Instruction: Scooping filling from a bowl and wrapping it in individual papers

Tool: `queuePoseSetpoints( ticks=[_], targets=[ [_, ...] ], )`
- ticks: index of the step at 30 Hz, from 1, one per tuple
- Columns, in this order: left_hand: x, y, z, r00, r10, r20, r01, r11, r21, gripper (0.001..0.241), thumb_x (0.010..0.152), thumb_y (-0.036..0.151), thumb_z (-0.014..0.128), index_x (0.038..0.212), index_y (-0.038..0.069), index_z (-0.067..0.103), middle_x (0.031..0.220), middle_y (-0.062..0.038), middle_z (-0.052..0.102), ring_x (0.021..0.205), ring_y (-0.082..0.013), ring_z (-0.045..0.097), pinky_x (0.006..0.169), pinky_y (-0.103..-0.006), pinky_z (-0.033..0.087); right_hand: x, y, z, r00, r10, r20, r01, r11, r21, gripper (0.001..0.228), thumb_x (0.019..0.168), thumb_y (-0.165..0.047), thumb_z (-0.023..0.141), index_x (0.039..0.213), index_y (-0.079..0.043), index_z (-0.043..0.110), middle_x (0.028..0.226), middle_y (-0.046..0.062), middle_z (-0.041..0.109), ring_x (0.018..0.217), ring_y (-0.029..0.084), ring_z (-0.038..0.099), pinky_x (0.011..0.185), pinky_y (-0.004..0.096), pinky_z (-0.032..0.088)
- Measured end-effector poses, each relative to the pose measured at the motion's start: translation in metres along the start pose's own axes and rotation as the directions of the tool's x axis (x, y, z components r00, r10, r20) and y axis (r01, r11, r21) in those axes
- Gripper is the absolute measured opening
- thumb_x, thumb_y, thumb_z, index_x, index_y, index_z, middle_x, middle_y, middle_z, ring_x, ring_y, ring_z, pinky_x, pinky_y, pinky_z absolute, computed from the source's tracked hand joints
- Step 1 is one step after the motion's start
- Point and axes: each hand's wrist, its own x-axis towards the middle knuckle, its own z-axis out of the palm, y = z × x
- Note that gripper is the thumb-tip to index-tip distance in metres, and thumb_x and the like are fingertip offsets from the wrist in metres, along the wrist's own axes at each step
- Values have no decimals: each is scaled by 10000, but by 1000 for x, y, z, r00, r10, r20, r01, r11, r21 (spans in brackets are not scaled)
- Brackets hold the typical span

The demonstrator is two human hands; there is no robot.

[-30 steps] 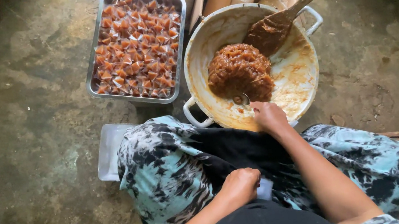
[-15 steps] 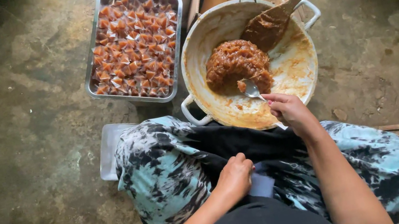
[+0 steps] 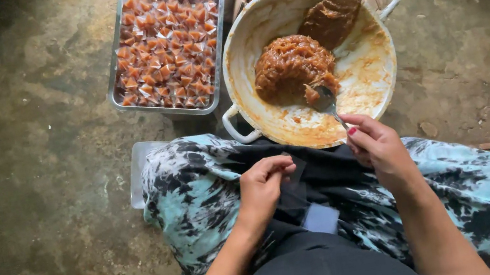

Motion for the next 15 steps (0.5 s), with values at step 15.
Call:
queuePoseSetpoints(
  ticks=[15],
  targets=[
    [19, 70, 23, 980, -119, 162, 184, 860, -476, 496, 931, -40, 601, 1420, 39, 578, 1368, -194, 652, 1179, -309, 714, 964, -315, 583, -65, 18, 5, 977, -203, -72, 182, 957, -226, 329, 989, -104, 598, 1301, -67, 694, 924, 40, 601, 807, 110, 528, 762, 244, 460]
  ],
)
